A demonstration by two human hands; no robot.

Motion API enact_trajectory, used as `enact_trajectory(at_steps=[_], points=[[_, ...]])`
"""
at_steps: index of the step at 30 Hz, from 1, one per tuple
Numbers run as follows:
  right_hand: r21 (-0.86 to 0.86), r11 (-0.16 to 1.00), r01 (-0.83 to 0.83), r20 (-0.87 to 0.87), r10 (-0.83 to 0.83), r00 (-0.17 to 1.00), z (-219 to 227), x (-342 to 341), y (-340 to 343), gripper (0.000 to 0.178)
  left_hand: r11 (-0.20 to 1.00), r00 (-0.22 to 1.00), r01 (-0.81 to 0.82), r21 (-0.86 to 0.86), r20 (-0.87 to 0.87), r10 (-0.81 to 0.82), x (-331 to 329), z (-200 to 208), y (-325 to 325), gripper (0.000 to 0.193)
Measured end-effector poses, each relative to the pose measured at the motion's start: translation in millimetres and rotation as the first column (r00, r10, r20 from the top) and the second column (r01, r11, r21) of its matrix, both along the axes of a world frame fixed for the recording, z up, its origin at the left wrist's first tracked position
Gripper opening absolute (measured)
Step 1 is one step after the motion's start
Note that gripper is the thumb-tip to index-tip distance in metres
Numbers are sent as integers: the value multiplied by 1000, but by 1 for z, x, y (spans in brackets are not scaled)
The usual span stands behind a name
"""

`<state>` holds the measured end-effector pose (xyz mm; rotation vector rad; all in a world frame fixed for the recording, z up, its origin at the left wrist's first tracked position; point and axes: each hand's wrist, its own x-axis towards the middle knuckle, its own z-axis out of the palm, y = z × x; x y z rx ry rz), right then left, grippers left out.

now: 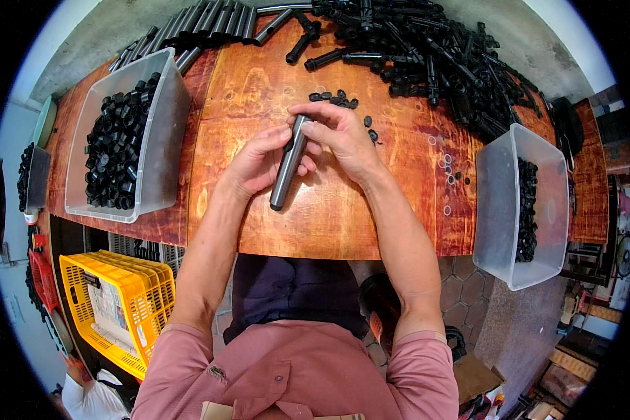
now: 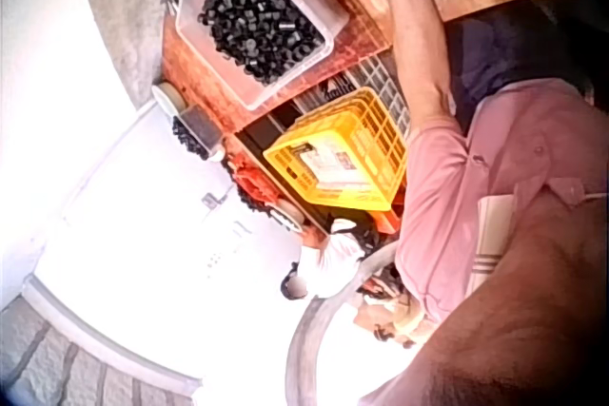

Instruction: The person assembles small black plastic components onto metal rods at a workbench. They repeatedly pick up a rod, insert a plastic piece, and place the assembled unit into a yellow basket. The process is repetitive and focused on manual assembly.

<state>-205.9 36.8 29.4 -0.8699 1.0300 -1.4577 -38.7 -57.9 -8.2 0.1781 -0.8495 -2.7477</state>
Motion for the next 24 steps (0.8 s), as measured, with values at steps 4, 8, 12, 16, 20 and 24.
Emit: enact_trajectory(at_steps=[4, 8, 12, 16, 20, 24], points=[[-41, 995, 91, -58, -93, 994, -2, 4, -4, 33, 993, 988, -121, -14, 93, 122, -5, 5, 5, 38], [-277, 903, 327, -478, -425, 768, -11, 7, -10, 32, 967, 966, -256, 3, 24, 256, -10, 7, 5, 30], [-391, 871, 296, -696, -491, 524, 5, 20, 0, 26, 900, 898, -435, 18, 74, 433, -10, 8, 4, 34], [-428, 868, 253, -709, -496, 501, 0, 33, -5, 23, 861, 859, -508, 16, 79, 505, -13, 8, 5, 34], [-447, 853, 268, -727, -522, 446, -6, 33, -7, 21, 857, 855, -515, -2, 73, 514, -15, 6, 8, 35], [-469, 836, 283, -733, -548, 403, -8, 33, -8, 20, 865, 862, -501, -25, 72, 501, -16, 3, 6, 35]])
